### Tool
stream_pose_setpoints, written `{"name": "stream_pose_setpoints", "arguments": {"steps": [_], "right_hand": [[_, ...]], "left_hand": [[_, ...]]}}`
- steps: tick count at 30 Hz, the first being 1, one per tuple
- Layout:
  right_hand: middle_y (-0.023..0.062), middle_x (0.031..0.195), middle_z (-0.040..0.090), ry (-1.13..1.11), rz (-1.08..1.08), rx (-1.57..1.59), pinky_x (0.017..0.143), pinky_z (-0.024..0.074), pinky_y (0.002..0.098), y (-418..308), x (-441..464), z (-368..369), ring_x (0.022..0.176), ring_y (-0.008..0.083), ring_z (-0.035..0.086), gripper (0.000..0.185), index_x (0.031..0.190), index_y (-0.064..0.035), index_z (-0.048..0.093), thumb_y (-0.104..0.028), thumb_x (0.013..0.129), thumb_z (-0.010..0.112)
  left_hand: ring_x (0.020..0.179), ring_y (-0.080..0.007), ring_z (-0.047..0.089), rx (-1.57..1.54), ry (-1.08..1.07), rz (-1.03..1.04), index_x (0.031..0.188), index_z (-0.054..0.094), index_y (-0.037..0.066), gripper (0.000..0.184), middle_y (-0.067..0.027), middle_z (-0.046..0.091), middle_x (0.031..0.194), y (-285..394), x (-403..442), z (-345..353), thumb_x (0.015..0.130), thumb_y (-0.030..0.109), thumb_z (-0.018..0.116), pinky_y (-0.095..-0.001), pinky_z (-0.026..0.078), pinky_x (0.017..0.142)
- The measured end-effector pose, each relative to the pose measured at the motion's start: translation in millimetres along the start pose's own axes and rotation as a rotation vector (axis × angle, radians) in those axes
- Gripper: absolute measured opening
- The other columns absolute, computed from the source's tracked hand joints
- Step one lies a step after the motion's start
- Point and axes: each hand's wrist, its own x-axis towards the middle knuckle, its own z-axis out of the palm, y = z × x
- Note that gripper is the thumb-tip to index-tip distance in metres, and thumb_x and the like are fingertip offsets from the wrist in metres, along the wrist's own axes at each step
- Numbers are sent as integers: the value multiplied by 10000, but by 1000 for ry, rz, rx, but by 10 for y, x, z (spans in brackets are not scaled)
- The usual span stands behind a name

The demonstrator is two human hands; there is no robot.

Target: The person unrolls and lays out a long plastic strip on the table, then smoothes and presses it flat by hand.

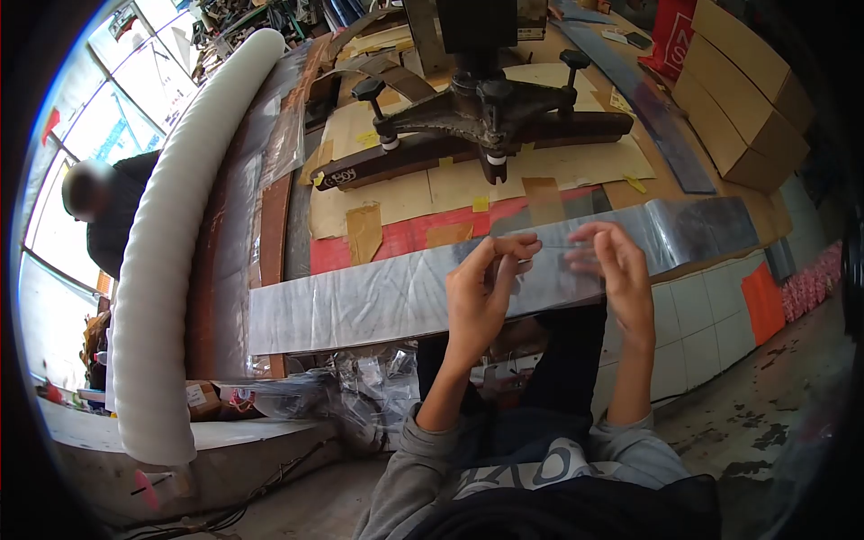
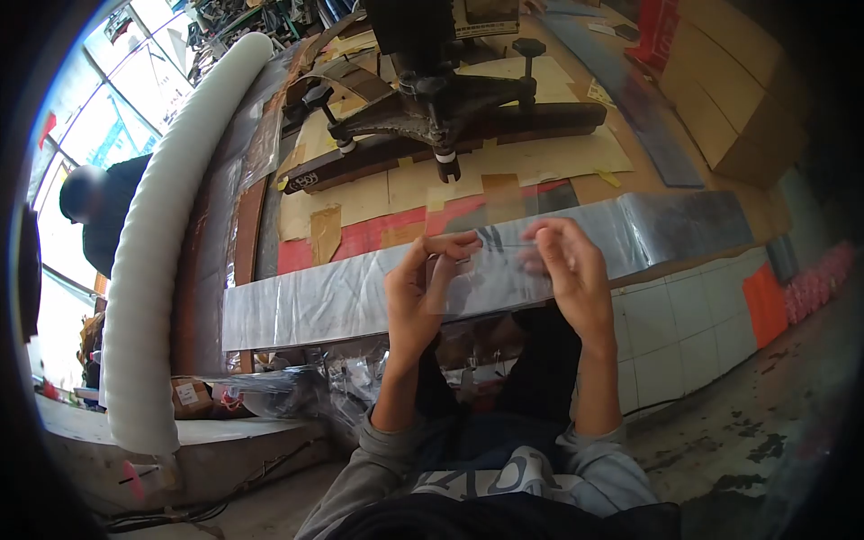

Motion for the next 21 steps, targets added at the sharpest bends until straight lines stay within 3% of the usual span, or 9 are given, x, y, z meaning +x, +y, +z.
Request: {"name": "stream_pose_setpoints", "arguments": {"steps": [2,7,10,13,16,17,19,21], "right_hand": [[122,884,690,-296,261,320,642,551,289,-34,33,-69,764,187,679,332,980,1,622,-307,993,499],[117,769,678,-294,307,129,576,550,277,-102,266,-32,686,193,694,308,827,28,645,-212,965,509],[101,719,658,-313,313,20,534,536,242,65,465,41,605,162,673,308,804,11,633,-222,967,513],[83,652,632,-245,255,-214,487,514,230,47,648,100,533,144,651,290,806,36,630,-186,961,524],[132,578,641,-259,149,-495,441,509,260,167,872,187,454,189,644,293,757,94,622,-124,931,532],[138,569,638,-269,141,-515,435,507,266,179,912,222,450,191,643,294,743,96,621,-114,927,529],[148,551,634,-292,125,-557,424,502,277,194,964,300,442,195,642,298,715,100,618,-94,919,522],[154,554,635,-298,121,-598,423,508,293,236,1018,339,448,199,647,299,703,94,617,-90,918,519]], "left_hand": [[1128,-247,599,34,-36,33,915,606,-33,124,-189,601,1204,4,-4,-36,884,-96,503,-318,497,905],[1350,-380,392,417,-93,261,825,631,16,135,-240,371,1455,70,-105,-119,757,-94,592,-440,427,1014],[1405,-430,261,643,-130,458,773,641,51,156,-247,260,1518,67,-201,-158,653,-48,640,-531,311,1089],[1388,-389,326,696,-188,459,780,648,71,177,-212,359,1484,198,-267,-210,633,-27,635,-551,237,1120],[1333,-337,431,609,-518,361,837,646,81,180,-152,499,1397,261,-227,-362,701,-34,618,-544,254,1114],[1248,-316,524,532,-529,302,987,644,101,233,-112,591,1299,265,-228,-346,794,-18,593,-523,293,1100],[1236,-312,526,662,-541,164,1118,602,121,288,-117,571,1313,253,-200,-294,845,30,581,-510,325,1076],[1237,-308,513,807,-506,159,1228,551,138,357,-124,546,1327,199,-173,-244,876,85,581,-491,342,1061]]}}
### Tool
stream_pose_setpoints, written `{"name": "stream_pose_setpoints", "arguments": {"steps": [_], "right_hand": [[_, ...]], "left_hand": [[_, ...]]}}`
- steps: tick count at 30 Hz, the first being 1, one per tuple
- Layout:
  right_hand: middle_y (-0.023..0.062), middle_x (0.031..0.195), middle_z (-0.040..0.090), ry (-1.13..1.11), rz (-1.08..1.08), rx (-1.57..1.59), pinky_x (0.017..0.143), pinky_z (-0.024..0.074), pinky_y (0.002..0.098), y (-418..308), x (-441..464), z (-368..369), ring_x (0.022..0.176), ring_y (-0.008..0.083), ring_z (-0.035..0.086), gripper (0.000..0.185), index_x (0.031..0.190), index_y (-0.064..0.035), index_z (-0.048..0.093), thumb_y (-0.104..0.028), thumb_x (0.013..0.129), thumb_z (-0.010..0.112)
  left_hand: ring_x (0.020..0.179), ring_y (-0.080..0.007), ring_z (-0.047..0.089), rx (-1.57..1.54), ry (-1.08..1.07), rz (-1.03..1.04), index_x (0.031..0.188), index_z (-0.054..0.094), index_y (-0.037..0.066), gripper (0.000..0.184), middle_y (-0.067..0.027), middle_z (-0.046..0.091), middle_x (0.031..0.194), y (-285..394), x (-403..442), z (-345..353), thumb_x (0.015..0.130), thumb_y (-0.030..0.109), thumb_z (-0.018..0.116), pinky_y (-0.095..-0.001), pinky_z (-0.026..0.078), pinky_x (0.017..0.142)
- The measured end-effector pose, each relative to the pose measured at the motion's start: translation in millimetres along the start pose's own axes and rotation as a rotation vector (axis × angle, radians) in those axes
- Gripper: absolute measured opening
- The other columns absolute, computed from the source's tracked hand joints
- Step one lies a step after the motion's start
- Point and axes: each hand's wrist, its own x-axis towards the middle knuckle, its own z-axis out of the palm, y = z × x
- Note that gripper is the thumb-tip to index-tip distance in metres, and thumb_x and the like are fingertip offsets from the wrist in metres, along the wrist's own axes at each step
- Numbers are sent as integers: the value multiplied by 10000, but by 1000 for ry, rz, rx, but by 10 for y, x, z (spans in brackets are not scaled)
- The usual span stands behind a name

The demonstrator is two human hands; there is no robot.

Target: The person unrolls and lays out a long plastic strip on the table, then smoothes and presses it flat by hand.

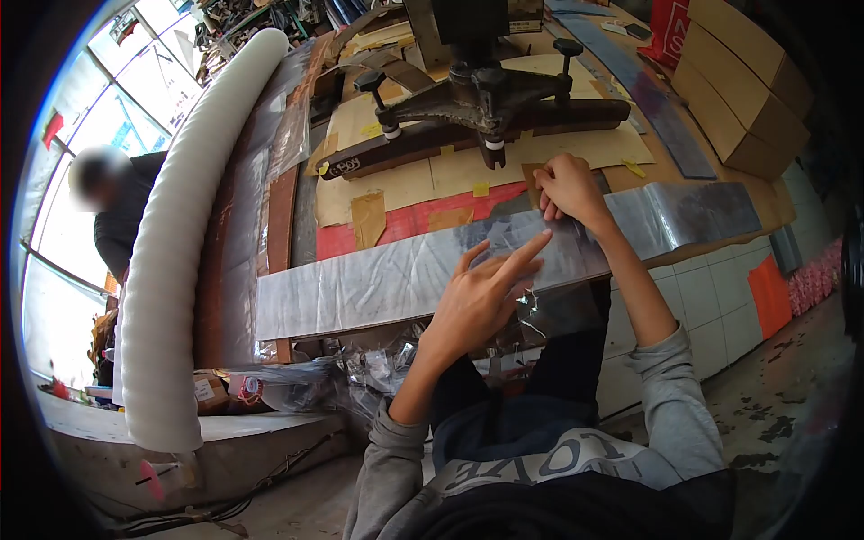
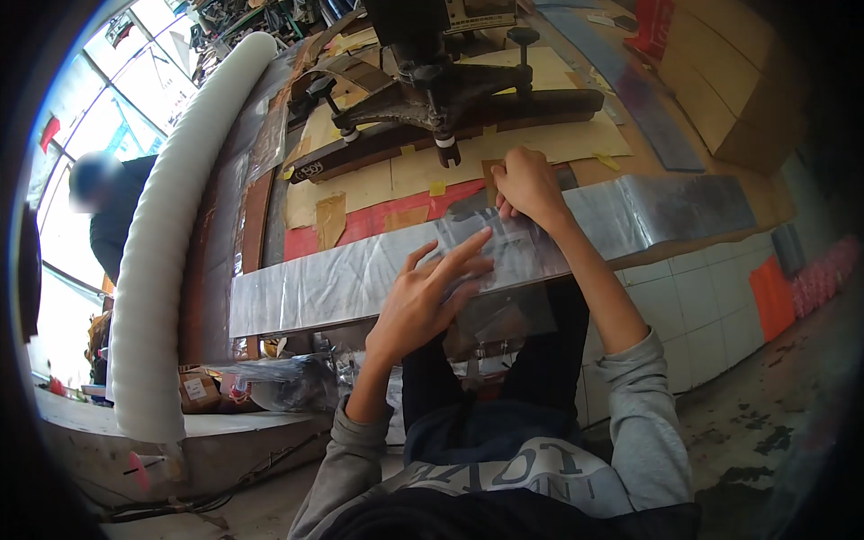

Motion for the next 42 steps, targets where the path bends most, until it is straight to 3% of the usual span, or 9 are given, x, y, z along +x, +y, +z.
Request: {"name": "stream_pose_setpoints", "arguments": {"steps": [4,7,10,13,16,21,22,32,42], "right_hand": [[165,519,614,32,-13,87,454,529,335,-112,30,32,421,254,631,299,680,90,606,-88,908,527],[256,679,646,82,-167,-186,573,557,365,-77,110,67,571,314,676,281,756,111,602,-117,911,545],[312,994,629,345,-351,-478,756,539,397,-199,-116,116,859,350,678,293,917,87,614,-204,916,586],[249,1235,557,155,-550,-408,947,447,461,-163,-453,114,1129,334,578,431,1100,11,602,-381,922,569],[155,1262,575,64,-449,-515,1035,335,556,-88,-740,197,1219,315,512,543,1173,-48,590,-518,922,489],[134,1345,526,150,-429,-537,1052,253,650,11,-715,351,1308,268,437,639,1236,-60,565,-593,926,399],[128,1366,512,166,-427,-563,1051,248,658,13,-691,375,1321,259,426,643,1247,-64,561,-596,927,392],[89,1430,453,144,-359,-568,1025,165,742,63,-346,530,1371,227,362,683,1329,-87,474,-625,941,310],[83,1415,458,212,-363,-580,986,189,783,84,-256,596,1365,219,367,666,1277,-84,494,-628,939,313]], "left_hand": [[1266,-315,467,285,130,32,1330,470,159,477,-152,499,1340,-130,86,163,875,179,612,-488,349,1037],[1278,-347,451,425,111,-48,1332,457,155,490,-168,477,1353,-164,141,179,876,247,612,-579,346,1015],[1308,-350,424,496,63,-87,1334,438,137,462,-154,463,1375,-225,236,117,909,270,561,-638,318,1016],[1337,-348,393,509,16,-47,1327,431,106,465,-154,467,1369,-343,241,32,906,257,558,-663,312,1000],[1372,-346,343,536,-52,-76,1326,420,80,471,-153,427,1422,-325,249,2,899,232,547,-690,265,1028],[1388,-337,320,522,-78,-109,1347,390,84,482,-148,398,1454,-374,298,-13,913,239,530,-690,241,1051],[1338,-343,408,524,-4,-78,1308,445,120,415,-133,449,1429,-427,313,14,918,246,511,-726,265,1003],[1377,-268,354,591,-15,-163,1363,444,156,415,-67,393,1483,-621,492,-81,959,252,472,-652,269,1058],[1300,-286,455,513,-2,-211,1370,433,122,462,-99,443,1436,-637,430,-98,941,283,496,-607,322,1051]]}}
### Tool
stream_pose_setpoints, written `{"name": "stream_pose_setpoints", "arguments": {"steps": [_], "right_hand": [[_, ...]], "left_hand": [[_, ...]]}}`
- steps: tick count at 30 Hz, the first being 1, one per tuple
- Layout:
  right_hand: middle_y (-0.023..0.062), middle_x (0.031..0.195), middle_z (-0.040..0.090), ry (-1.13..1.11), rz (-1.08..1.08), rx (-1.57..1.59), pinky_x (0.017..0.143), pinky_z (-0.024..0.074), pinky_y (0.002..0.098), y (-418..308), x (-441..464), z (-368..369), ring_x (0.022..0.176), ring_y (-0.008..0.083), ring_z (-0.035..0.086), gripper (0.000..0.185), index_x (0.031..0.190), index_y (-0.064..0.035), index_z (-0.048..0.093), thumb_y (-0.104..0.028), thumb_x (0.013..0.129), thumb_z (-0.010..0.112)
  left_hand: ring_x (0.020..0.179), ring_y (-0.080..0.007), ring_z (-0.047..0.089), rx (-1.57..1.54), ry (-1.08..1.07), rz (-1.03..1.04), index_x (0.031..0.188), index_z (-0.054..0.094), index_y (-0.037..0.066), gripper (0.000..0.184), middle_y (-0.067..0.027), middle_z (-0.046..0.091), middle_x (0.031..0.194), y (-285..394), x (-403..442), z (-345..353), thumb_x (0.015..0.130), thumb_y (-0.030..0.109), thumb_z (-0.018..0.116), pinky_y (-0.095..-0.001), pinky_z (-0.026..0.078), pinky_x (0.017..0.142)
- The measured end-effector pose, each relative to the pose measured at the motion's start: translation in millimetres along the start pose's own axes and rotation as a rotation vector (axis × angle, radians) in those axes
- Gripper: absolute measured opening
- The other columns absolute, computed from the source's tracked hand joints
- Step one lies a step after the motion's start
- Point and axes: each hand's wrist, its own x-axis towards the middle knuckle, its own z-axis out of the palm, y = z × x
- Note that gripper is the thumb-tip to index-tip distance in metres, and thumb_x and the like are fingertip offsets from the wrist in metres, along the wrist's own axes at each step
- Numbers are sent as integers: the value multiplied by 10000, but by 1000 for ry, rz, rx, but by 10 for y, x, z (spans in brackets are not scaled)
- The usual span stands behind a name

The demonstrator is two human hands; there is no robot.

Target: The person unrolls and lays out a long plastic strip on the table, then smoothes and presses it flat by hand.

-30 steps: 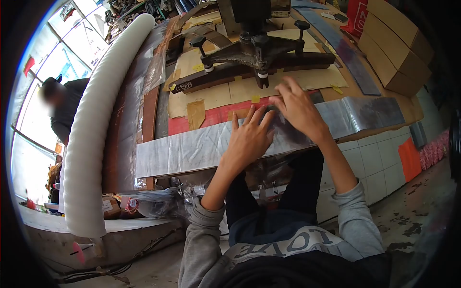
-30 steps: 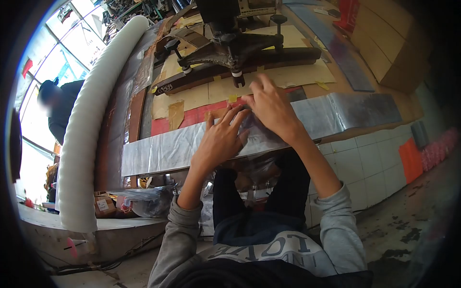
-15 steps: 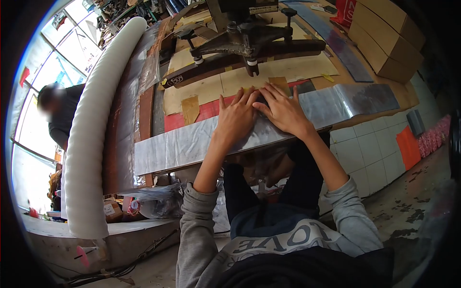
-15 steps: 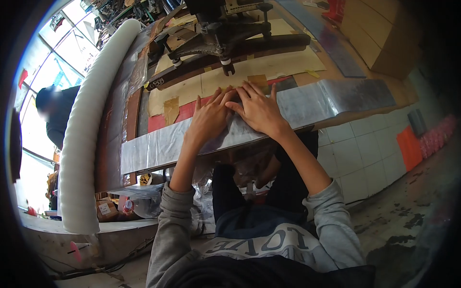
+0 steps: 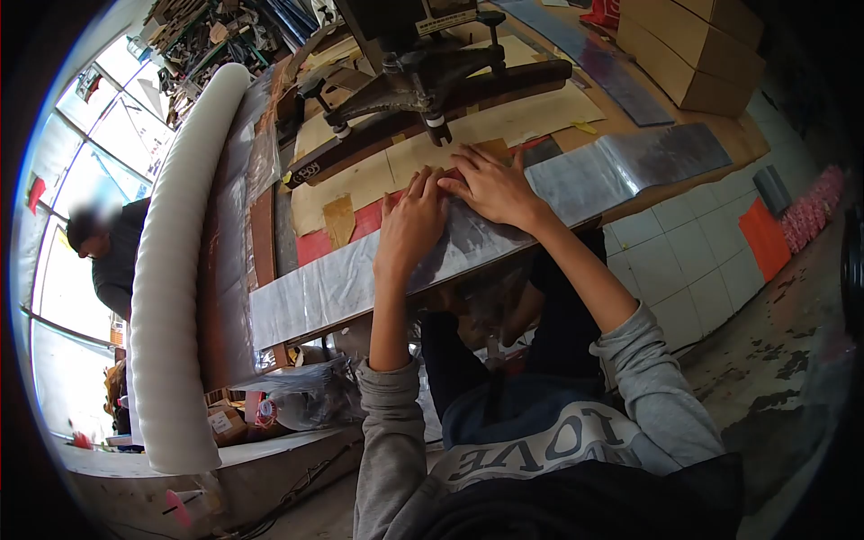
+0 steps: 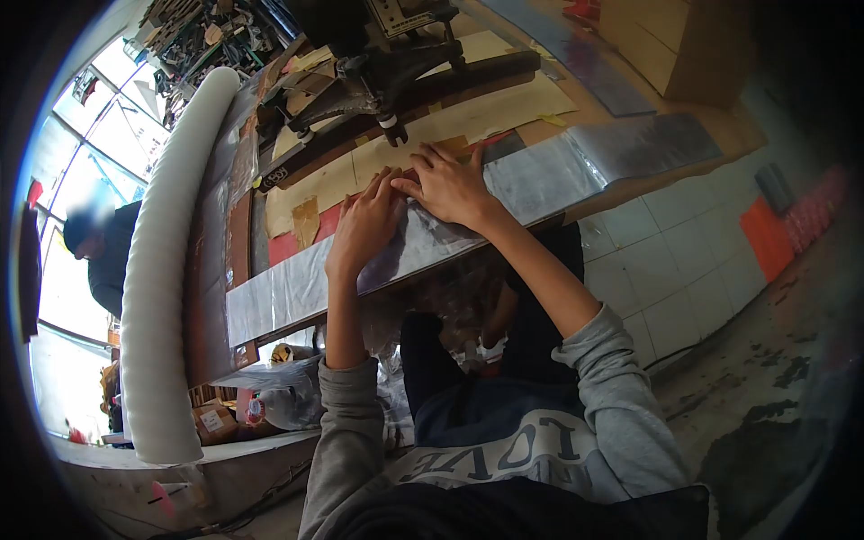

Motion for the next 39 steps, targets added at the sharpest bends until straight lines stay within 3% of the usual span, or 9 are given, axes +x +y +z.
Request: {"name": "stream_pose_setpoints", "arguments": {"steps": [9,12,18,25,28,33,39], "right_hand": [[72,1454,421,-104,26,17,1013,174,754,-19,22,-105,1378,241,344,615,1332,-125,466,-593,946,360],[91,1416,458,-3,-14,13,969,189,794,16,15,-13,1345,218,397,633,1273,-99,495,-615,935,349],[90,1406,470,20,-20,16,979,192,779,23,9,-6,1339,206,405,616,1282,-99,498,-594,936,379],[90,1397,479,34,-35,7,1002,217,741,22,0,3,1331,213,413,611,1317,-89,485,-564,940,405],[100,1388,487,71,-33,-15,1030,224,707,19,0,19,1318,224,428,622,1304,-68,498,-560,930,426],[125,1370,504,104,-24,-12,1055,239,660,-88,-149,-255,1291,246,458,636,1280,-24,523,-541,912,476],[126,1364,529,59,17,62,1106,173,614,-139,-514,-369,1303,246,462,608,1308,-58,539,-514,905,522]], "left_hand": [[1304,-256,455,-10,73,21,1357,453,120,462,-103,469,1409,-30,19,94,925,275,510,-590,350,1040],[1302,-256,456,-16,97,14,1349,461,116,461,-105,476,1402,-13,3,95,919,269,516,-586,359,1034],[1295,-273,457,26,126,9,1342,458,91,451,-113,466,1409,18,3,111,920,241,510,-554,364,1031],[1322,-270,426,61,100,-30,1328,441,77,429,-110,431,1441,71,3,104,931,232,492,-569,354,1036],[1295,-256,467,58,195,-10,1290,495,82,417,-122,501,1375,60,0,171,891,203,510,-600,373,1005],[1314,-258,447,50,161,-23,1292,493,83,426,-127,482,1394,103,-8,115,887,212,535,-597,352,1023],[1315,-262,441,107,212,-31,1338,469,110,443,-126,453,1418,148,-63,114,917,234,527,-548,364,1031]]}}
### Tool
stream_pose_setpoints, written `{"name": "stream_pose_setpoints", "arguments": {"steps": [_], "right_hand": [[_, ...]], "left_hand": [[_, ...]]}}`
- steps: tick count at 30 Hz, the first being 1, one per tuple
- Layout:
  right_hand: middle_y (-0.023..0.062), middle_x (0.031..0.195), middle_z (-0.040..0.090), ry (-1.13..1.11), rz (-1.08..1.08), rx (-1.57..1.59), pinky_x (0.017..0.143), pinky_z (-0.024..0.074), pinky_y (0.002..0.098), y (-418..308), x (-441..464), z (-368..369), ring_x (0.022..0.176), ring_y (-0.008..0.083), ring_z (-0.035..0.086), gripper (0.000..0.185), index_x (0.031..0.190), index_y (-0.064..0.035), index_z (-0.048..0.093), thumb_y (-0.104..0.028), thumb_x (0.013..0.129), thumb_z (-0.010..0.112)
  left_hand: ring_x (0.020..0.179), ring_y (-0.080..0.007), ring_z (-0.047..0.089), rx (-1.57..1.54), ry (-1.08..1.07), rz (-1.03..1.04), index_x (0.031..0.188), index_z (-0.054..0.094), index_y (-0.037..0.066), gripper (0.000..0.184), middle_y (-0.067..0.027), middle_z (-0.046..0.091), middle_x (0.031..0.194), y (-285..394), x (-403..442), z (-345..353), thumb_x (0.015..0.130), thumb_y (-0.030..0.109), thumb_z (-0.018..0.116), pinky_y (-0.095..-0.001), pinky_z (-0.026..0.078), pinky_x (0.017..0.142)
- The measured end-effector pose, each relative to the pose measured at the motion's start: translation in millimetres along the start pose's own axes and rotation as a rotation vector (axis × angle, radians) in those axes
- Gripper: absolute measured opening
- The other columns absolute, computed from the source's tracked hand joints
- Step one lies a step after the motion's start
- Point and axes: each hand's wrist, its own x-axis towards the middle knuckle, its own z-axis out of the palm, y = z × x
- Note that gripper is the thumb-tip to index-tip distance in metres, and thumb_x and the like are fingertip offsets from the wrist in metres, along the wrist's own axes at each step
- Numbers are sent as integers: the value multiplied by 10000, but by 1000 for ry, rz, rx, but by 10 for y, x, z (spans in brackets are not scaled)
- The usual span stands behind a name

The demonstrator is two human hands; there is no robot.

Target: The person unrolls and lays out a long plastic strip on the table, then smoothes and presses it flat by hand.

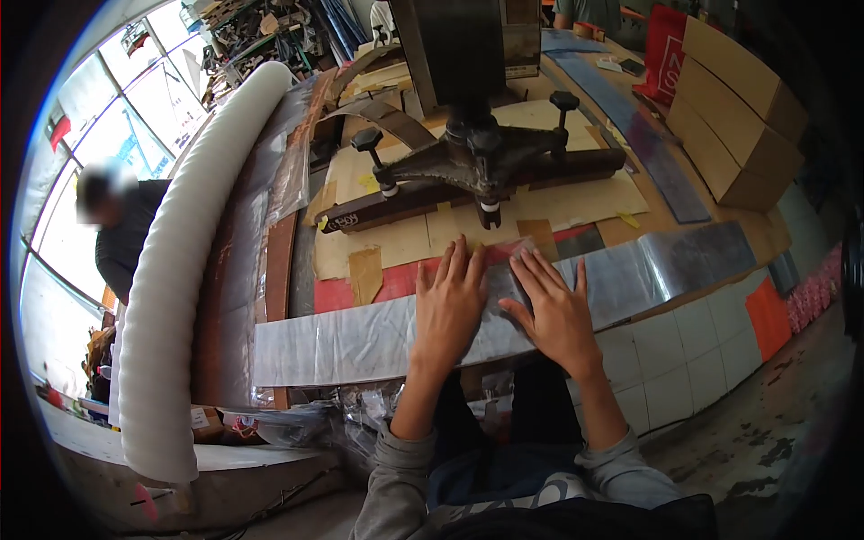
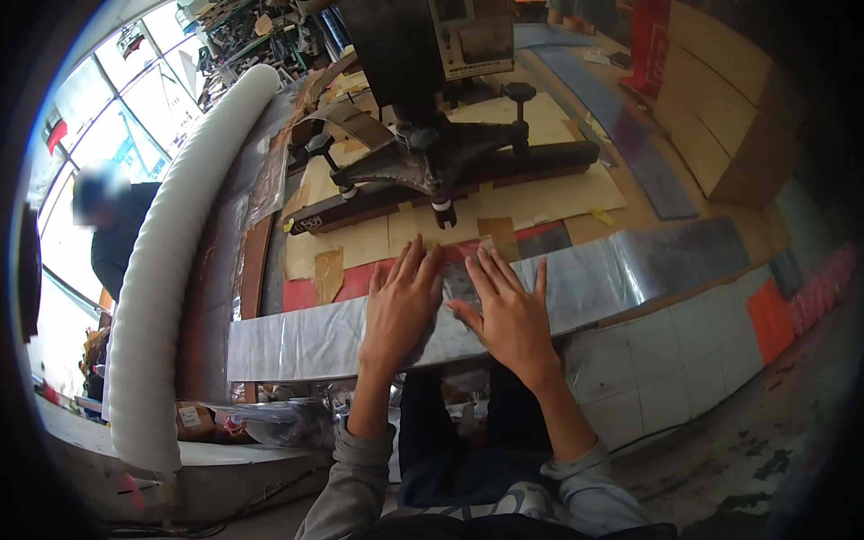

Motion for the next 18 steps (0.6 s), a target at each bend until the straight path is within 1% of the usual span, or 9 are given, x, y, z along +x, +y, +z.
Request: {"name": "stream_pose_setpoints", "arguments": {"steps": [1,2,4,5,7,9,12,15,18], "right_hand": [[127,1361,532,10,3,9,1110,172,604,-10,-24,3,1303,244,463,598,1305,-56,544,-502,906,529],[128,1358,535,23,4,18,1115,171,594,-19,-22,-2,1303,243,463,587,1301,-55,549,-490,907,536],[130,1350,543,36,6,22,1121,172,575,-16,2,-9,1303,242,463,563,1289,-51,562,-465,908,551],[130,1345,547,37,9,21,1124,175,565,-18,6,-5,1304,242,463,549,1280,-49,570,-452,907,558],[132,1340,553,31,11,20,1123,187,549,-41,11,-20,1303,245,464,510,1266,-48,583,-407,904,580],[133,1339,554,29,7,26,1123,189,550,-44,9,-15,1303,246,465,505,1266,-47,582,-399,903,584],[135,1336,555,21,11,25,1122,194,551,-35,8,-35,1302,249,466,493,1263,-46,584,-384,904,587],[137,1331,558,24,13,34,1120,203,551,-39,11,-26,1301,252,467,479,1255,-44,590,-371,906,586],[138,1322,566,32,19,40,1117,215,549,-40,12,-23,1297,255,472,460,1239,-40,601,-358,907,587]], "left_hand": [[1319,-264,435,34,12,-2,1349,466,111,443,-125,439,1431,29,-18,-38,925,232,515,-532,359,1041],[1334,-260,418,79,-2,-8,1366,459,127,463,-122,415,1454,71,-53,-90,919,224,530,-523,348,1053],[1350,-257,399,-99,-22,-15,1387,444,149,493,-127,390,1474,151,-139,-155,910,204,554,-515,331,1067],[1349,-250,403,-202,-36,-9,1369,475,160,479,-113,419,1457,181,-161,-173,900,184,576,-505,308,1082],[1340,-244,416,-236,-10,-29,1341,508,153,446,-98,447,1438,202,-204,-158,901,177,576,-497,296,1088],[1323,-232,438,-277,22,-50,1295,558,147,397,-67,481,1416,210,-213,-184,900,177,583,-482,281,1097],[1326,-225,435,-289,-12,-47,1279,573,149,377,-62,487,1413,210,-218,-184,903,182,584,-475,278,1102],[1313,-187,451,-301,-23,8,1262,579,117,365,-56,536,1362,181,-257,-161,900,163,579,-469,273,1113],[1277,-180,491,-346,-17,38,1226,602,94,339,-56,590,1298,172,-280,-158,889,133,590,-455,273,1117]]}}
